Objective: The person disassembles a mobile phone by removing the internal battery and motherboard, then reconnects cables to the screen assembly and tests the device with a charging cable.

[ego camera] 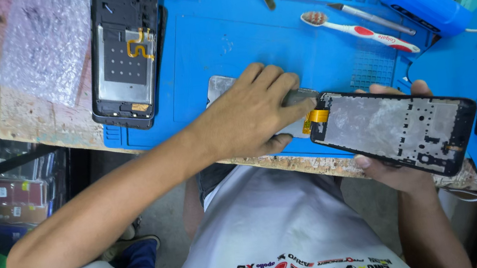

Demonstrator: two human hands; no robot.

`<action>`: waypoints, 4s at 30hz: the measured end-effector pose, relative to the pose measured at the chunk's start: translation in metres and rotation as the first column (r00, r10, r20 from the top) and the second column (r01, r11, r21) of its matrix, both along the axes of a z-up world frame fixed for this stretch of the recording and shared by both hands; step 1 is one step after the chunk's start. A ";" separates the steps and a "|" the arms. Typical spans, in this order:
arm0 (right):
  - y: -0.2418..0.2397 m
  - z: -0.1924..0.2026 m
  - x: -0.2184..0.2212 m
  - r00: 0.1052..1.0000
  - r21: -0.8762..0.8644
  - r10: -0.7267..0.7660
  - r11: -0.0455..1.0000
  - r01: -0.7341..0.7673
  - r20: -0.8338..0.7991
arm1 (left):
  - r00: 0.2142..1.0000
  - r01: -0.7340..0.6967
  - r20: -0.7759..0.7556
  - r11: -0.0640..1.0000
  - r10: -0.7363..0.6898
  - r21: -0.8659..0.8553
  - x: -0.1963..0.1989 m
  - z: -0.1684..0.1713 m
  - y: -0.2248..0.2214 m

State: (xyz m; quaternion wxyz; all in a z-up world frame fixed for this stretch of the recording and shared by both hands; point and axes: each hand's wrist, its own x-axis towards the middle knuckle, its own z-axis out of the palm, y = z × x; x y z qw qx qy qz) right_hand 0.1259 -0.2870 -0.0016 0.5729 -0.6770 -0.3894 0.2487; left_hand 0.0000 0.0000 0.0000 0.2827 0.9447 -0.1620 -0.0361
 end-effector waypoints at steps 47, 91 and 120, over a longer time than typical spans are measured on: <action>-0.002 0.003 -0.059 0.895 0.253 -0.405 0.861 0.442 -0.185 | 0.456 -0.453 0.238 0.454 0.857 -0.767 0.026 0.007 -0.137; -0.041 -0.047 -0.060 0.979 0.081 -0.197 0.976 0.200 -0.053 | 0.908 -0.405 -0.185 0.681 0.375 -0.609 0.005 0.035 -0.082; -0.018 0.003 -0.036 0.839 0.379 -0.088 0.863 0.334 -0.538 | 0.636 -0.719 -0.628 0.051 0.448 -0.693 -0.010 0.010 -0.094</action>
